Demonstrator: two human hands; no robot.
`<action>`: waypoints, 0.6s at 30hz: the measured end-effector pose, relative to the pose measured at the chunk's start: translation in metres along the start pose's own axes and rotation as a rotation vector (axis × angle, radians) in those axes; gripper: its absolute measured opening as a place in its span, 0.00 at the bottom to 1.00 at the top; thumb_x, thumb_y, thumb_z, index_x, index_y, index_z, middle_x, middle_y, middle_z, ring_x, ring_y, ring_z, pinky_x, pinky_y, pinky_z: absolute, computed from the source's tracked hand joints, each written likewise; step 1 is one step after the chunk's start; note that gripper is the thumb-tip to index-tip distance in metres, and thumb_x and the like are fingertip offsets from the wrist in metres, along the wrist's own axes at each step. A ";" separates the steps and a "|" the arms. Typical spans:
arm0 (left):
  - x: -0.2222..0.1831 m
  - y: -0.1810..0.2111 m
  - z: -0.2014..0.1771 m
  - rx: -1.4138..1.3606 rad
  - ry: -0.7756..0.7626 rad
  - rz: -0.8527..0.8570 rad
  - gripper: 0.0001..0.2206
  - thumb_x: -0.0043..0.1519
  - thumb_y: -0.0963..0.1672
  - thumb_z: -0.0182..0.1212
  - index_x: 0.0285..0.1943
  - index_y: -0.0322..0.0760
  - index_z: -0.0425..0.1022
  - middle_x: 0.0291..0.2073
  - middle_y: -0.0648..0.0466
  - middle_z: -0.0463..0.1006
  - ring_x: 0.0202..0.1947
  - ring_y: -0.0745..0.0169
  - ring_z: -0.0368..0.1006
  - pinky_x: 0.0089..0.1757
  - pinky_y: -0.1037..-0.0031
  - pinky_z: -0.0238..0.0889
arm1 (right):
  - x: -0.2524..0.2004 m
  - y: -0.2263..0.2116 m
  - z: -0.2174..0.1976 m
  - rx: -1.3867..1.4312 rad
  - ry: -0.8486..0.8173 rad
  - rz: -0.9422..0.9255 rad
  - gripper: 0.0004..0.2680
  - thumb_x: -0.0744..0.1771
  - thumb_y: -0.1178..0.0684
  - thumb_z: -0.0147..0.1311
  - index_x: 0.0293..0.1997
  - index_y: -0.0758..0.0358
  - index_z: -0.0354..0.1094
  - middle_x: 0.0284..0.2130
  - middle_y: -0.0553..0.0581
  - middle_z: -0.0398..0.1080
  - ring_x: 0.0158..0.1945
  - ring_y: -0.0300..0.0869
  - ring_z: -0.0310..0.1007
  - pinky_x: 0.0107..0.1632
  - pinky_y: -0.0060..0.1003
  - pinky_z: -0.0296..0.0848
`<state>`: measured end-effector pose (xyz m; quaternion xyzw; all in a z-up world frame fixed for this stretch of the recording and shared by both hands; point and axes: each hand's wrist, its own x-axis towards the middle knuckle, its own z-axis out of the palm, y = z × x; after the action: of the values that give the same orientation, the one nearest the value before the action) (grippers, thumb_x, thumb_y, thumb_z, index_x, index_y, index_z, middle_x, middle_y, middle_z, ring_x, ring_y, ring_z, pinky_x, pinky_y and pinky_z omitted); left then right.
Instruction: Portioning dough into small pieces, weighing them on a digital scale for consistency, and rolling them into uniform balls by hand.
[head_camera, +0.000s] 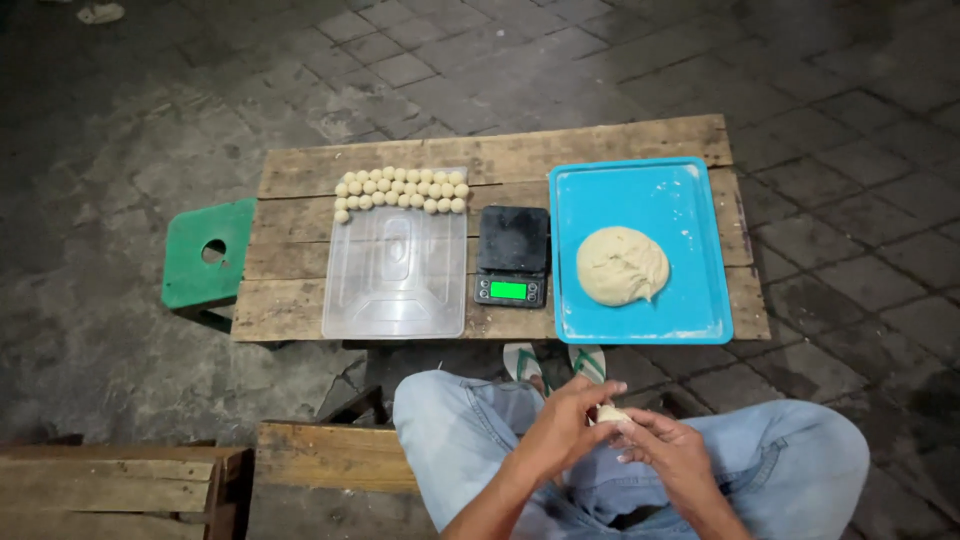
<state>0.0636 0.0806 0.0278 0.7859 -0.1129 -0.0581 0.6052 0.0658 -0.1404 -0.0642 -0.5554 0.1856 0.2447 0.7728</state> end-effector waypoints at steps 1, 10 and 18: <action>0.002 -0.002 0.000 -0.002 -0.006 -0.007 0.22 0.57 0.39 0.63 0.63 0.33 0.75 0.40 0.49 0.72 0.34 0.58 0.69 0.38 0.72 0.65 | -0.001 0.000 0.001 0.004 0.005 0.007 0.12 0.66 0.67 0.55 0.54 0.86 0.73 0.41 0.75 0.77 0.37 0.53 0.74 0.36 0.44 0.73; 0.001 -0.036 0.002 -0.728 0.066 -0.284 0.21 0.59 0.34 0.63 0.63 0.26 0.75 0.36 0.55 0.79 0.34 0.74 0.71 0.36 0.86 0.66 | 0.012 -0.032 0.036 -0.085 0.079 -0.147 0.12 0.66 0.58 0.59 0.51 0.78 0.75 0.25 0.62 0.72 0.24 0.42 0.67 0.26 0.38 0.73; 0.001 -0.020 0.000 -0.551 0.506 -0.369 0.19 0.54 0.40 0.77 0.55 0.33 0.82 0.28 0.57 0.78 0.30 0.76 0.71 0.34 0.83 0.72 | -0.047 -0.096 0.109 -0.920 -0.126 -0.780 0.24 0.58 0.61 0.66 0.61 0.59 0.72 0.41 0.67 0.79 0.34 0.55 0.84 0.35 0.45 0.84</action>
<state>0.0663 0.0855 0.0090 0.5910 0.2020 0.0015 0.7810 0.0855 -0.0700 0.0704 -0.8440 -0.2026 0.0308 0.4956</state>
